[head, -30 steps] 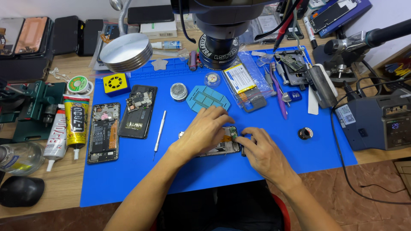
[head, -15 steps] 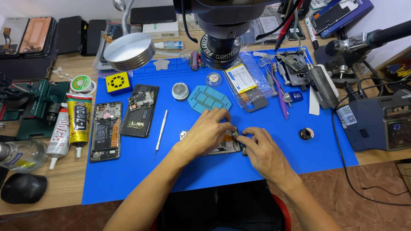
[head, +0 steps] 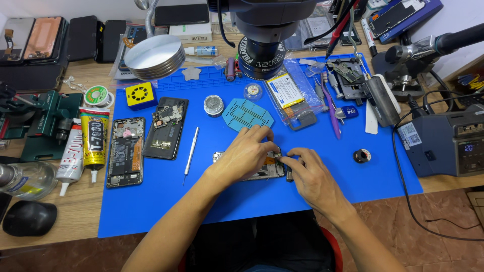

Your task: The person uses a soldering iron and tweezers to work on a small green circuit board, then places the board onto a larger disassembled phone chassis. The person handles the circuit board and phone components on a blue work mat.

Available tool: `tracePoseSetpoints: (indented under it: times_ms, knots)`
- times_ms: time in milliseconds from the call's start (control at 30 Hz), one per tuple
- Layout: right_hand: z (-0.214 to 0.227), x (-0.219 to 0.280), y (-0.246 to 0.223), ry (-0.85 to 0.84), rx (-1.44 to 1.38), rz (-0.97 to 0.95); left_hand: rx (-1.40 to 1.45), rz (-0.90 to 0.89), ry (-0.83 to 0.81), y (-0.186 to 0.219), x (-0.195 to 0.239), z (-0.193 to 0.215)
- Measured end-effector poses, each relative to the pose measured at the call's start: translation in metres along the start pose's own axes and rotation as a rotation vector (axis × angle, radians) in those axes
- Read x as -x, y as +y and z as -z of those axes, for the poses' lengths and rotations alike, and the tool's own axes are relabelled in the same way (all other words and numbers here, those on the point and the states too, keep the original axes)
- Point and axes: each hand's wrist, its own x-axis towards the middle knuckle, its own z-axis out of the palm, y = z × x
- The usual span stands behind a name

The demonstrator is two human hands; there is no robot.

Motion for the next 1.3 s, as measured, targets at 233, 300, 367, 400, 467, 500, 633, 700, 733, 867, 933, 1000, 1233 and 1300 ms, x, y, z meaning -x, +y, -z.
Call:
tracePoseSetpoints:
  times_ms: [233, 300, 367, 400, 467, 500, 633, 700, 733, 867, 933, 1000, 1233, 1300]
  knots:
    - [0.006, -0.001, -0.006, -0.006, -0.028, -0.048, 0.098, 0.106, 0.083, -0.011, -0.003, 0.016]
    - [0.008, -0.002, -0.006, 0.022, -0.077, -0.052, 0.073, 0.105, 0.241, -0.020, -0.003, 0.020]
    - [0.014, -0.007, -0.009, 0.053, -0.124, -0.095, 0.034, 0.106, 0.302, -0.028, -0.003, 0.016]
    - [0.016, -0.010, -0.011, 0.081, -0.175, -0.141, -0.003, 0.109, 0.359, -0.032, -0.001, 0.014]
    - [0.025, -0.016, -0.005, 0.090, -0.160, -0.143, -0.021, 0.124, 0.421, -0.033, -0.001, 0.012]
    - [0.029, -0.019, -0.002, 0.104, -0.142, -0.150, -0.040, 0.132, 0.480, -0.034, -0.002, 0.012]
    - [0.046, -0.049, -0.005, 0.069, -0.122, -0.151, -0.041, 0.126, 0.629, -0.036, 0.000, 0.024]
    - [0.052, -0.065, -0.008, 0.009, -0.154, -0.111, 0.064, 0.158, 0.656, -0.035, 0.000, 0.034]
    - [0.051, -0.073, -0.005, 0.008, -0.156, -0.109, 0.062, 0.160, 0.657, -0.034, 0.001, 0.037]
    - [0.047, -0.100, 0.006, -0.027, -0.199, -0.061, 0.237, 0.143, 0.537, -0.027, 0.002, 0.040]
    - [0.038, -0.105, 0.014, -0.021, -0.209, -0.064, 0.341, 0.128, 0.449, -0.017, 0.002, 0.048]
    - [0.025, -0.102, 0.027, 0.029, -0.252, -0.064, 0.426, 0.176, 0.077, -0.002, 0.001, 0.064]
    - [0.032, -0.090, 0.033, -0.014, -0.267, -0.099, 0.258, 0.161, -0.245, 0.004, 0.001, 0.042]
    - [0.032, -0.090, 0.035, -0.005, -0.278, -0.083, 0.232, 0.145, -0.223, 0.006, 0.002, 0.040]
